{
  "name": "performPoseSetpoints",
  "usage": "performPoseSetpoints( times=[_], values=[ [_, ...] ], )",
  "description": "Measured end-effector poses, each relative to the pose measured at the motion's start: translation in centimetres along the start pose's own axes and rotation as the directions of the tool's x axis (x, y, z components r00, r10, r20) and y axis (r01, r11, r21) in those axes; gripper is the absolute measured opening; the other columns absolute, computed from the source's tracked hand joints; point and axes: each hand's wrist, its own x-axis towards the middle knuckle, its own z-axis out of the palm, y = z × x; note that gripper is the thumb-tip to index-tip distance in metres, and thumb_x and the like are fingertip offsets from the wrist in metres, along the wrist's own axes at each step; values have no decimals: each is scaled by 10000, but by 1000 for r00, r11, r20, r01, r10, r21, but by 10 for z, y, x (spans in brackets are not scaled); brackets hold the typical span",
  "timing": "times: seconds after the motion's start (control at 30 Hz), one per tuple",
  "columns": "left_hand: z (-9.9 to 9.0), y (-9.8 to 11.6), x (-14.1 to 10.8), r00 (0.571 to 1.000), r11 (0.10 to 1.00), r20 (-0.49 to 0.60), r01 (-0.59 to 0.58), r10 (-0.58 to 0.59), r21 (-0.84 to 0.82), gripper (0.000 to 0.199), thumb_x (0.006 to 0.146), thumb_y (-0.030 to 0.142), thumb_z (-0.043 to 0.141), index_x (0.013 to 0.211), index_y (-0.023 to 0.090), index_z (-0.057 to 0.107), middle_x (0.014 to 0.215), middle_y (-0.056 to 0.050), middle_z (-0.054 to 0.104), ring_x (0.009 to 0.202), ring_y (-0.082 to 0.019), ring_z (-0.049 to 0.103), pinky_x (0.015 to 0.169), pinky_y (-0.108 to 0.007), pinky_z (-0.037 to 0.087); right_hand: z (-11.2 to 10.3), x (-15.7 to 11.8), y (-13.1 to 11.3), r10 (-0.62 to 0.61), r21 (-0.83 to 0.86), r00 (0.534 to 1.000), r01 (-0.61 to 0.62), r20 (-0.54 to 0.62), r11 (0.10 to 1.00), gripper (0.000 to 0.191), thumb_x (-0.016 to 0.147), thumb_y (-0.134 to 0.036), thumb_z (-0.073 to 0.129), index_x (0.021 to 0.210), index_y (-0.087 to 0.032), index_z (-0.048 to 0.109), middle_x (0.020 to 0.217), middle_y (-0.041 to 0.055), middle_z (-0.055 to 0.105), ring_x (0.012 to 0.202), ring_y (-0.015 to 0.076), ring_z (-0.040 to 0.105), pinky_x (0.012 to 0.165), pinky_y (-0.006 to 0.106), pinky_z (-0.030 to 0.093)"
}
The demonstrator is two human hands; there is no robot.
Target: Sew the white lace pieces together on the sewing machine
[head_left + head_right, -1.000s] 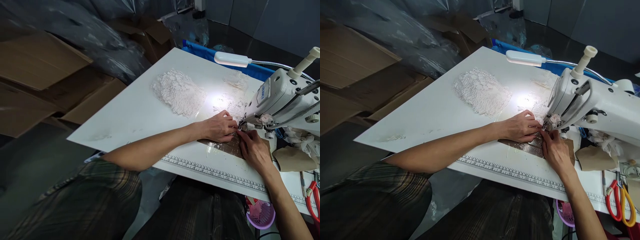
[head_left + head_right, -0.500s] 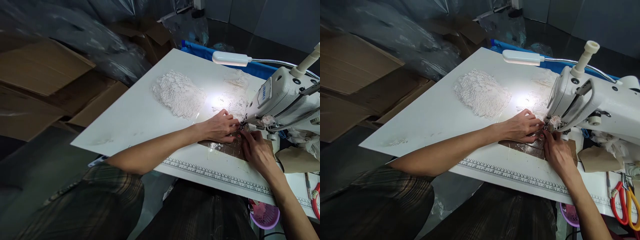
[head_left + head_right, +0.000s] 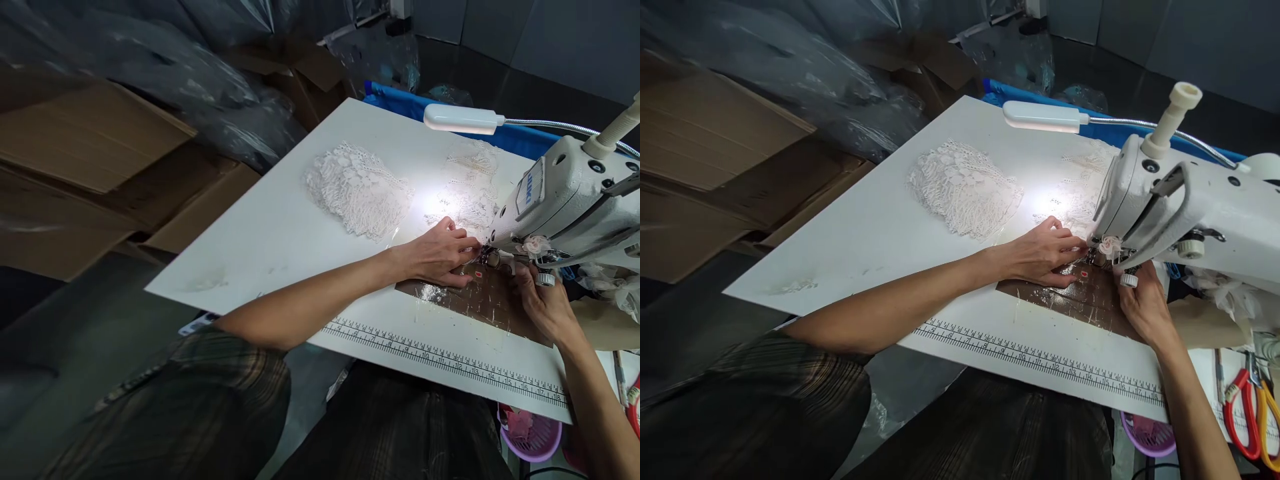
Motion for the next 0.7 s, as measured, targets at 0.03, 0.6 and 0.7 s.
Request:
performPoseSetpoints(
  times=[0.03, 0.6, 0.7],
  values=[
    [1, 0, 0, 1000, 1000, 6, 5, -5, -2, 433, 967, 499, 475, 1185, 172, 657, 1154, -102, 665, 884, -233, 570, 824, -397, 349, 0, -4, -1, 15, 23, 1000, -15, 10, 1000, 583, 968, -644, 336, 1029, -181, 685, 990, 131, 691, 918, 256, 662, 786, 385, 540],
    [14, -13, 4, 964, 956, -32, 257, -264, -143, 417, 1029, 344, 364, 1395, 180, 480, 1377, -135, 592, 1208, -261, 563, 1015, -443, 360, 29, -24, 8, -121, -55, 987, 116, -101, 992, 393, 958, -376, 437, 1225, -196, 662, 1125, 151, 613, 973, 280, 618, 889, 507, 534],
    [8, -13, 5, 961, 957, -9, 274, -276, -89, 469, 1019, 367, 420, 1425, 133, 446, 1425, -184, 539, 1294, -284, 517, 1063, -455, 366, 33, -26, 13, -159, -89, 979, 148, -128, 985, 392, 957, -397, 440, 1212, -208, 670, 1123, 142, 615, 971, 277, 626, 887, 494, 536]
  ],
)
